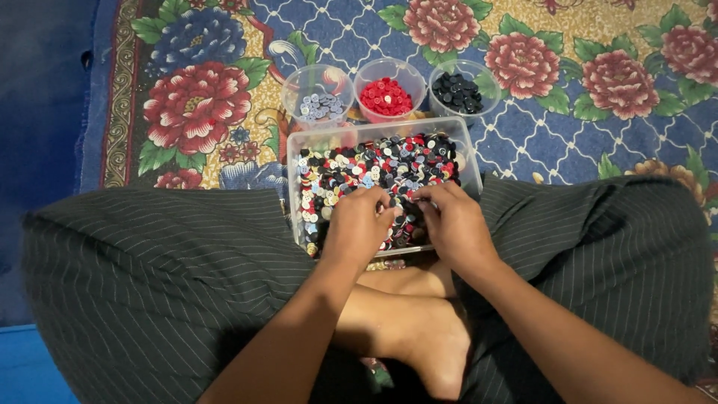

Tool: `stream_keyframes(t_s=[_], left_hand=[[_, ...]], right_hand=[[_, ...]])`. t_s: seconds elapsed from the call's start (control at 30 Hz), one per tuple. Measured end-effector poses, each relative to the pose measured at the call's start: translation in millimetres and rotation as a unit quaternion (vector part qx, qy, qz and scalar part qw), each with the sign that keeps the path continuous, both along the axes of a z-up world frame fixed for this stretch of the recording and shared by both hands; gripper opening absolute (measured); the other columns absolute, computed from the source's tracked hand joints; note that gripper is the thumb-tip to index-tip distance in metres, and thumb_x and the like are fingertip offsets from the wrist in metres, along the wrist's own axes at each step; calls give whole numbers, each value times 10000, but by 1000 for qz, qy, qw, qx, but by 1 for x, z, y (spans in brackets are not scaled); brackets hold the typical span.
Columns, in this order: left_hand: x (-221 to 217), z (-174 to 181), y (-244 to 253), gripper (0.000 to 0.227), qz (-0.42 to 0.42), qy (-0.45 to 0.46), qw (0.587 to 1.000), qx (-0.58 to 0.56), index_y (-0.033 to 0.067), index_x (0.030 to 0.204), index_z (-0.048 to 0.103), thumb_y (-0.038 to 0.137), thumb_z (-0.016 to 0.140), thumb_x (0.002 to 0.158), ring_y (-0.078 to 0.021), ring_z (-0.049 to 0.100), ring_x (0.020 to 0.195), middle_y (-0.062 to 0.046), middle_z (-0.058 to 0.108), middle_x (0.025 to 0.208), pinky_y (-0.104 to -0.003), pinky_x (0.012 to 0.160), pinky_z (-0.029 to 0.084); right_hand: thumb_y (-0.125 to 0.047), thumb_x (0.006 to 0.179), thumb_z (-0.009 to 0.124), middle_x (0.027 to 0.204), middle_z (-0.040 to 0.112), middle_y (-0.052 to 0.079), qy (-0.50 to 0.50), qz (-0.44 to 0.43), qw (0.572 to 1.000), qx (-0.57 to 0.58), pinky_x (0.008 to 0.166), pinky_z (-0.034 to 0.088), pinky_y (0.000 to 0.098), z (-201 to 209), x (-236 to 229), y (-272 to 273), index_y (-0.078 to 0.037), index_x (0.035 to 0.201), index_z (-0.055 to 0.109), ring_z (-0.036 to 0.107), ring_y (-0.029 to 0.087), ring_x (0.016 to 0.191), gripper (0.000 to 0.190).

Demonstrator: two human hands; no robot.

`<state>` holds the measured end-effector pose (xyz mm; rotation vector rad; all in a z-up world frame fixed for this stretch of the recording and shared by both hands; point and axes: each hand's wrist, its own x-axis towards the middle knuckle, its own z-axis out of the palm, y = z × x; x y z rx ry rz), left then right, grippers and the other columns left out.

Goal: The person sorts colored buttons from a large mixed container into smaller separate containers by color while sitting on the floor.

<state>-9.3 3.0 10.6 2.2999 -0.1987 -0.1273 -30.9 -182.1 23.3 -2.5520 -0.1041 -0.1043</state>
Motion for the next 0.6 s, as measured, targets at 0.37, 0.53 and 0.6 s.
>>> stream_keyframes(t_s=[0.37, 0.53, 0.6], left_hand=[[-4, 1, 2, 80, -12, -22, 1000, -12, 180, 968, 744, 164, 705, 900, -350, 744, 885, -96, 733, 861, -443, 779, 608], [-2, -4, 2, 110, 5, -7, 1000, -16, 179, 992, 738, 138, 675, 911, -331, 747, 887, -97, 734, 876, -436, 784, 610], [0, -12, 1, 139, 13, -5, 1000, -17, 167, 994, 737, 101, 639, 920, -353, 743, 907, -112, 734, 892, -441, 797, 610]], right_hand=[[-107, 925, 676, 972, 711, 67, -1, -22, 1000, 10, 807, 603, 419, 4, -1, 4, -209, 1093, 737, 728, 322, 963, 206], [-94, 914, 673, 1021, 712, 89, 4, -46, 999, 15, 841, 592, 451, 7, -1, 5, -191, 1134, 719, 715, 350, 997, 245], [-123, 910, 703, 999, 714, 78, 10, -45, 999, 2, 830, 600, 431, 5, -1, 4, -186, 1114, 724, 725, 325, 987, 214]])
